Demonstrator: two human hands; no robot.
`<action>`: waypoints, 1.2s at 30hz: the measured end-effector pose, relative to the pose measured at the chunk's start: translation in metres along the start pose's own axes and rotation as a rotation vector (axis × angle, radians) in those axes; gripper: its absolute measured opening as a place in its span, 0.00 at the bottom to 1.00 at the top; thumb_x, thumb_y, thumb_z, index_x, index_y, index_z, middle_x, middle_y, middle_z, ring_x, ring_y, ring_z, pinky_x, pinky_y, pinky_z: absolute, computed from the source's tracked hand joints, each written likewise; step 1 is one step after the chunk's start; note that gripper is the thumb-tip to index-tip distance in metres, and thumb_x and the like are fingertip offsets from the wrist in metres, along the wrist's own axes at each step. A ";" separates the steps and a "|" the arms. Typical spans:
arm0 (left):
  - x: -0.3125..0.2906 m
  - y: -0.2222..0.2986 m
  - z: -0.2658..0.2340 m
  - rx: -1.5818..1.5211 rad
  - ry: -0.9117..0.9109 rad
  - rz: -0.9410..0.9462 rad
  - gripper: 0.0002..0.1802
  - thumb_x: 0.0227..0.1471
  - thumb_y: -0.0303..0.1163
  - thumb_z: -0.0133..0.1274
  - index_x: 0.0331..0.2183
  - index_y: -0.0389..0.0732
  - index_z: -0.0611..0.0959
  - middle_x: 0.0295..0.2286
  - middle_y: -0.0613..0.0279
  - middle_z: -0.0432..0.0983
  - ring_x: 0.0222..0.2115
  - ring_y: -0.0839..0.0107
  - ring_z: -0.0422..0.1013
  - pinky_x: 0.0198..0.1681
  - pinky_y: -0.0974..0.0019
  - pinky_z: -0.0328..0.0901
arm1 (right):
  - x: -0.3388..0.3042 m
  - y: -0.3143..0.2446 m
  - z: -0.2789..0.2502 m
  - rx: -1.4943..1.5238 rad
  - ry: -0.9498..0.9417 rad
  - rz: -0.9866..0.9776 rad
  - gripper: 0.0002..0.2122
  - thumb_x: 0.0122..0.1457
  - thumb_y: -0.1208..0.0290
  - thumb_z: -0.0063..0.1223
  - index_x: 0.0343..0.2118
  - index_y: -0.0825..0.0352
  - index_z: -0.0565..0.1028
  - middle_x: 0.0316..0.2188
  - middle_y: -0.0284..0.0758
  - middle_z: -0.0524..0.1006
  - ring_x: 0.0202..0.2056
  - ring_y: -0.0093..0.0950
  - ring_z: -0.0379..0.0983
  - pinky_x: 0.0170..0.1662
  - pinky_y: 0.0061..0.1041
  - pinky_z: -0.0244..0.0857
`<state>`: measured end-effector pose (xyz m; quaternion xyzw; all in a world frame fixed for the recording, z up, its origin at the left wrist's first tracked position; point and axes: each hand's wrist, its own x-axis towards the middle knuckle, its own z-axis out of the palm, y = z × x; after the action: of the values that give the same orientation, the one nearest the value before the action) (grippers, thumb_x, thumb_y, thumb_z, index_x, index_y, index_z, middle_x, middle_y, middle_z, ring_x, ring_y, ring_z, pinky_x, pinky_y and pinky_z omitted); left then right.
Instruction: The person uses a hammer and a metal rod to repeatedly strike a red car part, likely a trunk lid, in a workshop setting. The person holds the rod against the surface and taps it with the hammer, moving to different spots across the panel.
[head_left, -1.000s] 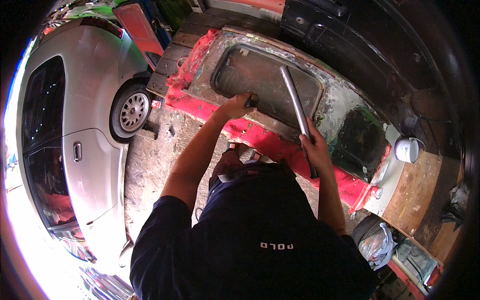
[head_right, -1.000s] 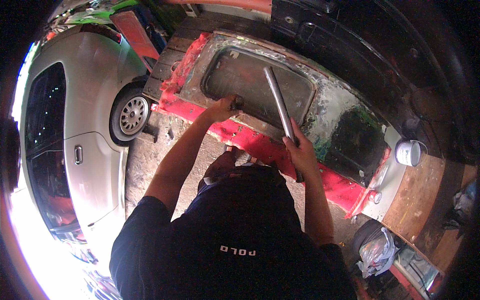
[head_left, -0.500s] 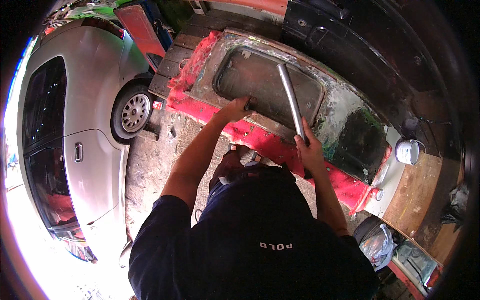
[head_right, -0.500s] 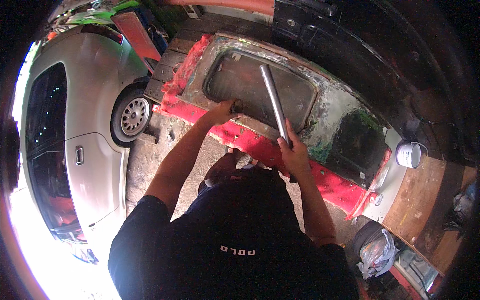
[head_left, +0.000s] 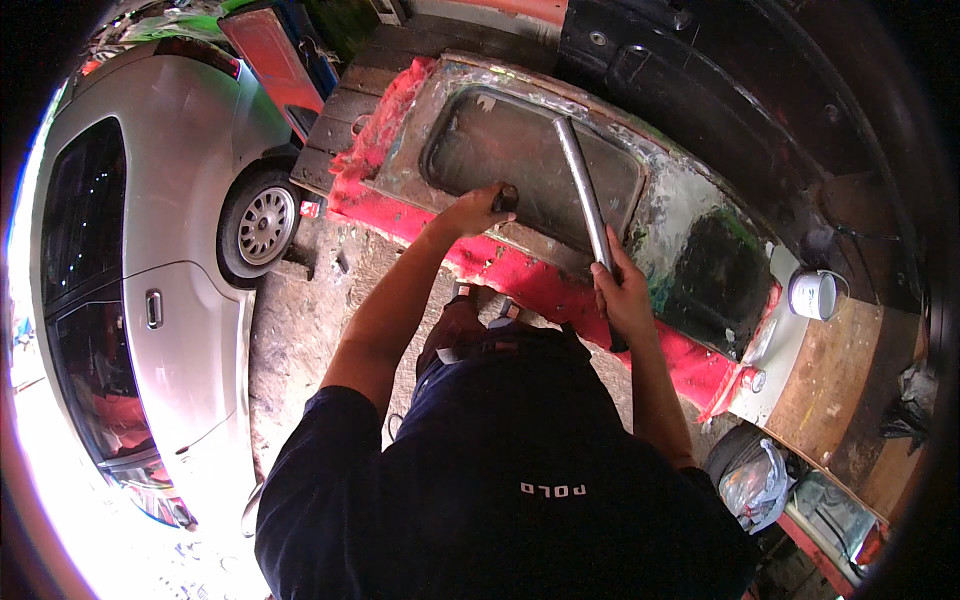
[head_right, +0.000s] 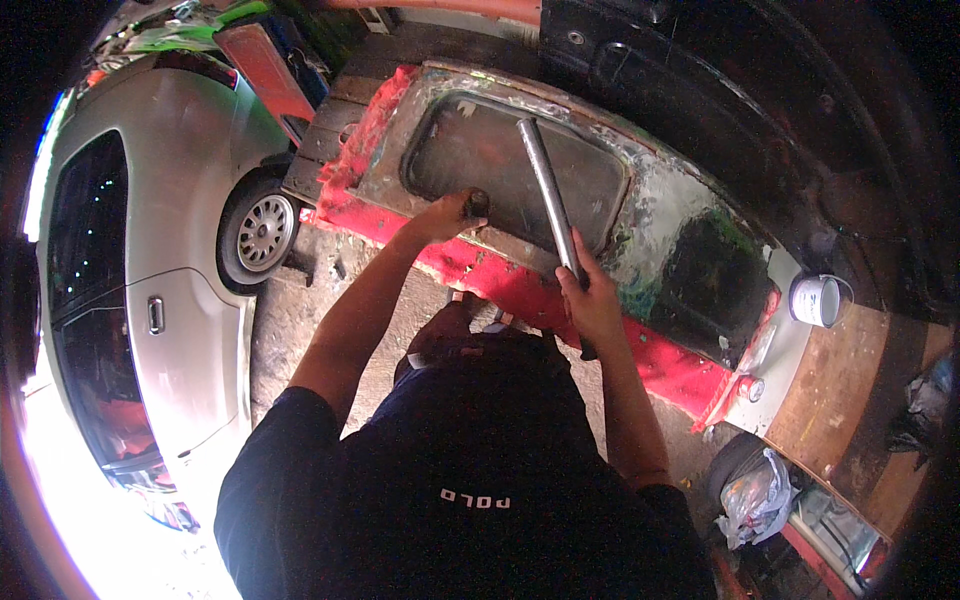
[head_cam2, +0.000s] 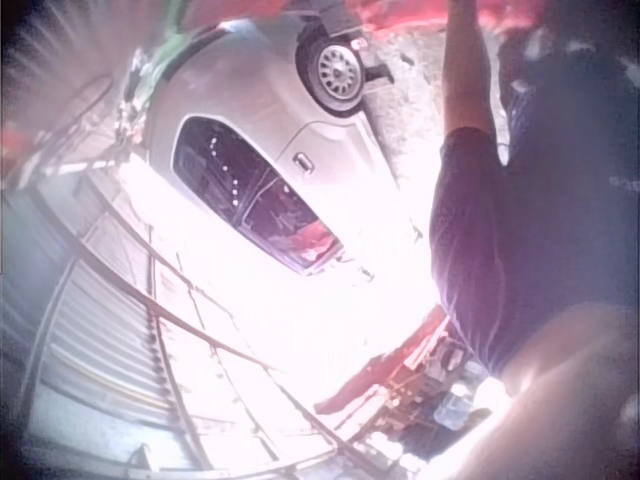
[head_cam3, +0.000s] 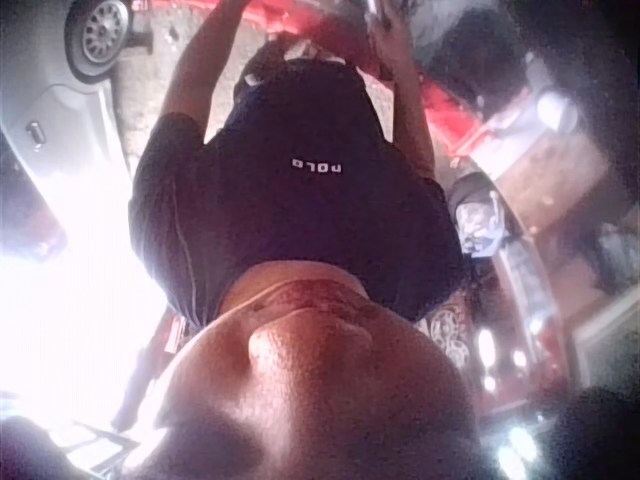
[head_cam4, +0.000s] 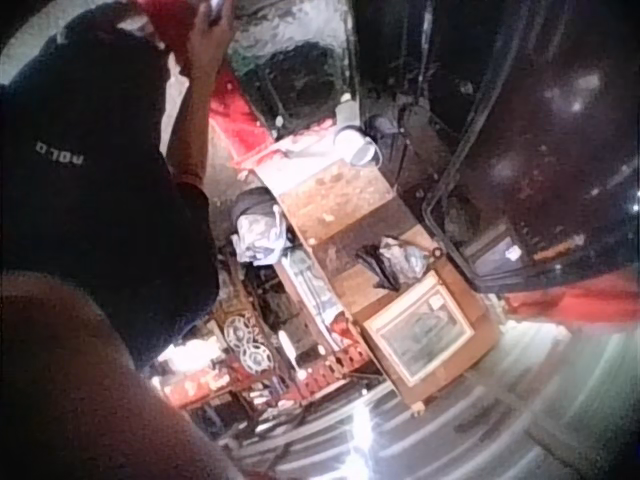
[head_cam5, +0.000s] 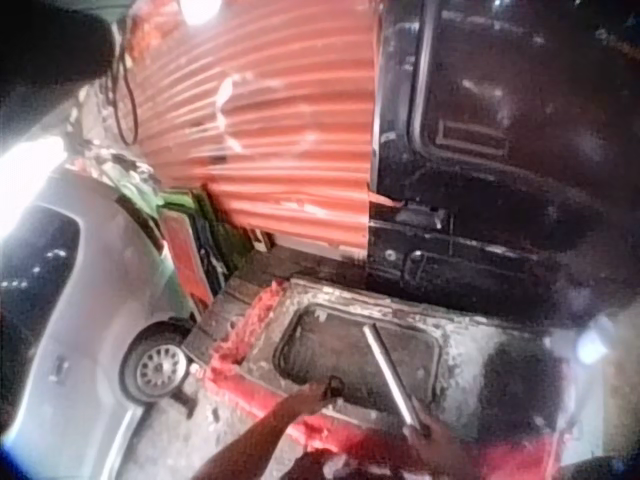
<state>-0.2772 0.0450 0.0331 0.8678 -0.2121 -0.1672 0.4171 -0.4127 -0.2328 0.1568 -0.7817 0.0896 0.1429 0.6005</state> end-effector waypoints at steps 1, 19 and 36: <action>0.001 -0.003 0.001 -0.004 -0.017 -0.006 0.30 0.49 0.43 0.61 0.49 0.38 0.72 0.39 0.44 0.76 0.42 0.50 0.73 0.45 0.55 0.66 | 0.000 0.000 0.000 0.000 -0.005 0.002 0.28 0.62 0.75 0.49 0.65 0.53 0.57 0.18 0.24 0.65 0.16 0.14 0.59 0.20 0.17 0.57; -0.005 0.000 -0.005 -0.037 -0.046 -0.018 0.32 0.49 0.44 0.61 0.50 0.36 0.71 0.41 0.44 0.75 0.44 0.52 0.72 0.47 0.55 0.65 | 0.002 0.005 0.006 -0.111 0.015 -0.014 0.29 0.59 0.72 0.53 0.64 0.51 0.59 0.33 0.37 0.77 0.29 0.22 0.71 0.36 0.23 0.67; -0.004 0.017 -0.018 0.089 0.026 -0.021 0.27 0.50 0.43 0.60 0.47 0.38 0.73 0.38 0.46 0.77 0.41 0.53 0.74 0.45 0.55 0.66 | 0.007 0.018 0.007 -0.125 0.058 -0.096 0.28 0.60 0.71 0.52 0.64 0.54 0.60 0.51 0.44 0.74 0.44 0.26 0.74 0.48 0.24 0.65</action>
<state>-0.2758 0.0497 0.0576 0.8898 -0.2048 -0.1504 0.3791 -0.4125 -0.2308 0.1359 -0.8248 0.0605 0.0966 0.5539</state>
